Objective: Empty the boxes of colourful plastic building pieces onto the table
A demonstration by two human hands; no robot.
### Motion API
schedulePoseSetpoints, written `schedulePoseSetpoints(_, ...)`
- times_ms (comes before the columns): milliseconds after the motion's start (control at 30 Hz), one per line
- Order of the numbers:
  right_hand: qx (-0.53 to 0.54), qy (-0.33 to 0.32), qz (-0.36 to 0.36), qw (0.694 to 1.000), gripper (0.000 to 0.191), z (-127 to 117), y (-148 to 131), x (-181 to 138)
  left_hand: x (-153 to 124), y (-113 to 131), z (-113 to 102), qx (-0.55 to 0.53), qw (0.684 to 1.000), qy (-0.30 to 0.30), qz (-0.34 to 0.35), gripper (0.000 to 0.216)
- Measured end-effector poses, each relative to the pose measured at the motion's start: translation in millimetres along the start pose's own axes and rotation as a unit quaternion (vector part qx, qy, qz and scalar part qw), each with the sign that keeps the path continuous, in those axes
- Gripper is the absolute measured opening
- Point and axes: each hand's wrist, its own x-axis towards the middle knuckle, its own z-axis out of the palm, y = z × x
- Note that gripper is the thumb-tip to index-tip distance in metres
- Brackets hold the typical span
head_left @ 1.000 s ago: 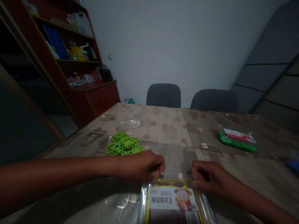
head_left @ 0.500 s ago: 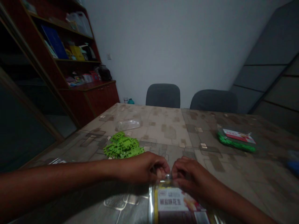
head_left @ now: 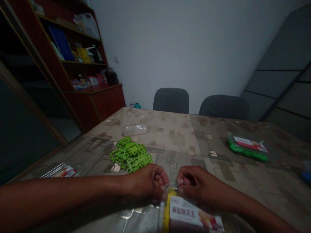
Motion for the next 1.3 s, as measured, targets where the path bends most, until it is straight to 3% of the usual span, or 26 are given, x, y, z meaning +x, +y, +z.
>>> schedulePoseSetpoints(133, 0.018, 0.015, 0.046, 0.999, 0.02, 8.1, -10.3, 15.0, 0.9, -0.6, 1.4, -0.022, 1.0, 0.012, -0.011, 0.04)
schedulePoseSetpoints(467, 0.011, 0.026, 0.081, 0.996, 0.017, 15.1, -13.5, 30.9, 3.2, -11.1, -0.4, -0.066, 0.997, 0.024, -0.01, 0.041)
schedulePoseSetpoints(800, 0.075, 0.024, 0.052, 0.996, 0.022, 21.1, -9.9, 29.8, 5.1, -0.9, 8.9, -0.065, 0.995, 0.054, -0.045, 0.035)
schedulePoseSetpoints(1133, 0.11, -0.037, 0.081, 0.99, 0.009, 14.6, 0.0, 38.5, 6.9, -8.3, 8.3, -0.056, 0.996, 0.066, 0.036, 0.036)
schedulePoseSetpoints(1300, 0.134, -0.029, 0.054, 0.989, 0.011, 17.6, -5.3, 31.3, 5.4, -11.9, 9.4, -0.076, 0.994, 0.082, -0.002, 0.036)
